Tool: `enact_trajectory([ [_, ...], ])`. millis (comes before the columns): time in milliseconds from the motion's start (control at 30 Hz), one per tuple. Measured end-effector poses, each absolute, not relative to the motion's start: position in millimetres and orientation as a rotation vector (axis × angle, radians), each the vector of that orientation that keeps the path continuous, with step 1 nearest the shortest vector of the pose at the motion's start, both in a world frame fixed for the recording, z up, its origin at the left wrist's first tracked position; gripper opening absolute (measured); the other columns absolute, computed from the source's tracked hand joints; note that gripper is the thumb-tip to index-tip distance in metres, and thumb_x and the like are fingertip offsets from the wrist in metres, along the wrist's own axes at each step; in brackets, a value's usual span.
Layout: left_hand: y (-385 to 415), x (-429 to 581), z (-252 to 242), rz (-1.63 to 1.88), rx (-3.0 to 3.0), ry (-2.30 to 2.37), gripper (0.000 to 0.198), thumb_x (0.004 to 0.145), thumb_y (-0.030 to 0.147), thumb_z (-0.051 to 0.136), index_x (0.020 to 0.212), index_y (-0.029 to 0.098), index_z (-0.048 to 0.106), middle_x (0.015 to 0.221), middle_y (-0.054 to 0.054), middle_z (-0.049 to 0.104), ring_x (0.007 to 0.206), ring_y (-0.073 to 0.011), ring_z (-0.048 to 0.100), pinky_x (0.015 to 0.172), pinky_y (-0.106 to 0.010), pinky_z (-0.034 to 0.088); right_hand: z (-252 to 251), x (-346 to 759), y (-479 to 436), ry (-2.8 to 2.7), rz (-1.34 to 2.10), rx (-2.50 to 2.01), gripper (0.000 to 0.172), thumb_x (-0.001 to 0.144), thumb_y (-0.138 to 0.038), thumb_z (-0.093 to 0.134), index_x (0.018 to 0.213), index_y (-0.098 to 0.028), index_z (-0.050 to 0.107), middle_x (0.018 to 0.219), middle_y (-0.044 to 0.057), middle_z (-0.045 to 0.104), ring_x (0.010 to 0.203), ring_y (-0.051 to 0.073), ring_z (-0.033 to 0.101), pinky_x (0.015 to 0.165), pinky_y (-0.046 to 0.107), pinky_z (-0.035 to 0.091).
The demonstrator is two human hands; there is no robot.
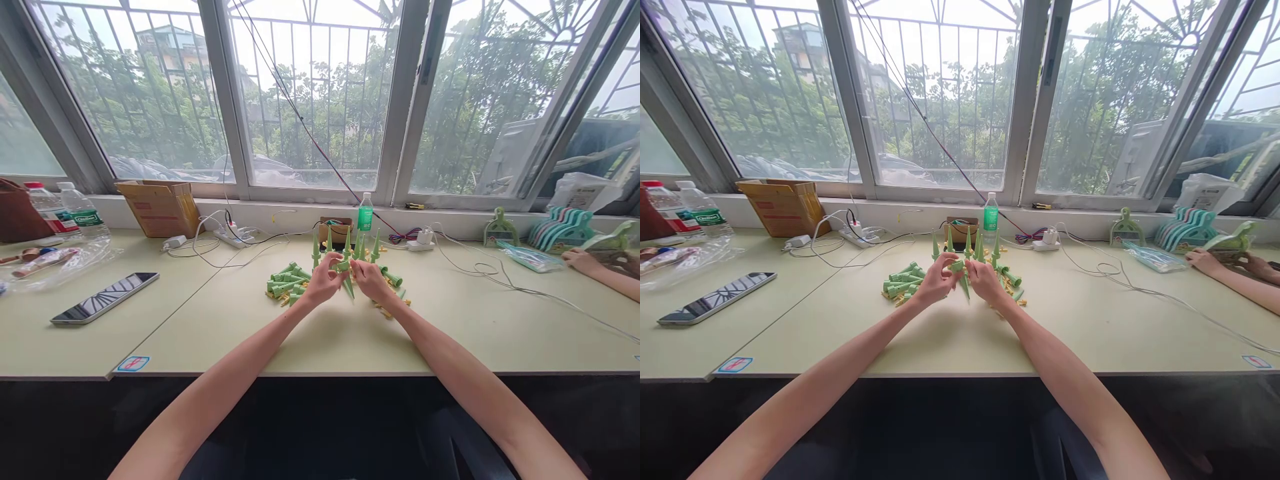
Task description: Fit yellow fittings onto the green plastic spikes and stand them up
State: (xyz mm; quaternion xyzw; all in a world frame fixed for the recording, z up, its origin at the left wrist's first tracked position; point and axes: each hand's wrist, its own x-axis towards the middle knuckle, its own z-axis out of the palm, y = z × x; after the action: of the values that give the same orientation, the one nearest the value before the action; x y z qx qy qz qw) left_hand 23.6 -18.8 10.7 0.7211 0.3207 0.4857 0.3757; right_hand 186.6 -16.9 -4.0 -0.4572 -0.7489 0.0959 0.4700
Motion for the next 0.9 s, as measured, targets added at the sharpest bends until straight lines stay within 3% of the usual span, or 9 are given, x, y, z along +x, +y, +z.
enact_trajectory([
  [167,-20.9,25.4,10.0,1.313,1.941,0.879,0.037,0.079,0.036,0.065,0.110,0.022,0.051,0.117,-0.010,0.058,0.045,-0.0023,0.050,0.042,-0.019,0.041,-4.3,186.0,-15.8,-1.817,0.233,-1.124,0.046,0.097,-0.049,0.028,0.061,-0.020,0.034,0.054,-0.002,0.040,0.050,0.012,0.032,0.051,0.027,0.024],
  [333,-21.4,28.3,9.4,1.292,1.884,0.887,0.043,0.080,0.046,0.063,0.113,0.021,0.048,0.112,-0.010,0.056,0.046,-0.0037,0.053,0.039,-0.018,0.039,-1.4,182.4,-20.0,-1.786,0.231,-1.114,0.045,0.097,-0.049,0.030,0.063,-0.020,0.036,0.053,-0.003,0.039,0.049,0.011,0.031,0.050,0.026,0.025],
  [433,-19.4,29.1,10.3,1.296,1.792,0.871,0.044,0.084,0.055,0.054,0.111,0.021,0.047,0.101,-0.007,0.057,0.044,-0.0049,0.053,0.034,-0.018,0.035,1.0,181.3,-22.3,-1.754,0.221,-1.102,0.045,0.097,-0.050,0.029,0.064,-0.020,0.038,0.054,-0.003,0.041,0.050,0.011,0.034,0.051,0.026,0.027],
  [633,-16.3,27.2,15.7,1.217,1.469,0.811,0.043,0.087,0.062,0.044,0.101,0.021,0.041,0.060,0.004,0.054,0.035,-0.0084,0.045,0.034,-0.020,0.032,3.0,181.7,-24.2,-1.721,0.207,-1.085,0.044,0.097,-0.049,0.029,0.064,-0.021,0.035,0.054,-0.003,0.041,0.050,0.011,0.035,0.052,0.026,0.027],
  [900,-12.2,24.8,12.4,0.998,1.296,0.736,0.048,0.083,0.064,0.046,0.099,0.019,0.043,0.056,0.002,0.057,0.035,-0.0106,0.045,0.038,-0.024,0.035,0.1,179.1,-25.2,-1.789,0.264,-1.025,0.041,0.097,-0.046,0.032,0.065,-0.021,0.036,0.056,-0.004,0.043,0.050,0.010,0.036,0.053,0.024,0.028],
])
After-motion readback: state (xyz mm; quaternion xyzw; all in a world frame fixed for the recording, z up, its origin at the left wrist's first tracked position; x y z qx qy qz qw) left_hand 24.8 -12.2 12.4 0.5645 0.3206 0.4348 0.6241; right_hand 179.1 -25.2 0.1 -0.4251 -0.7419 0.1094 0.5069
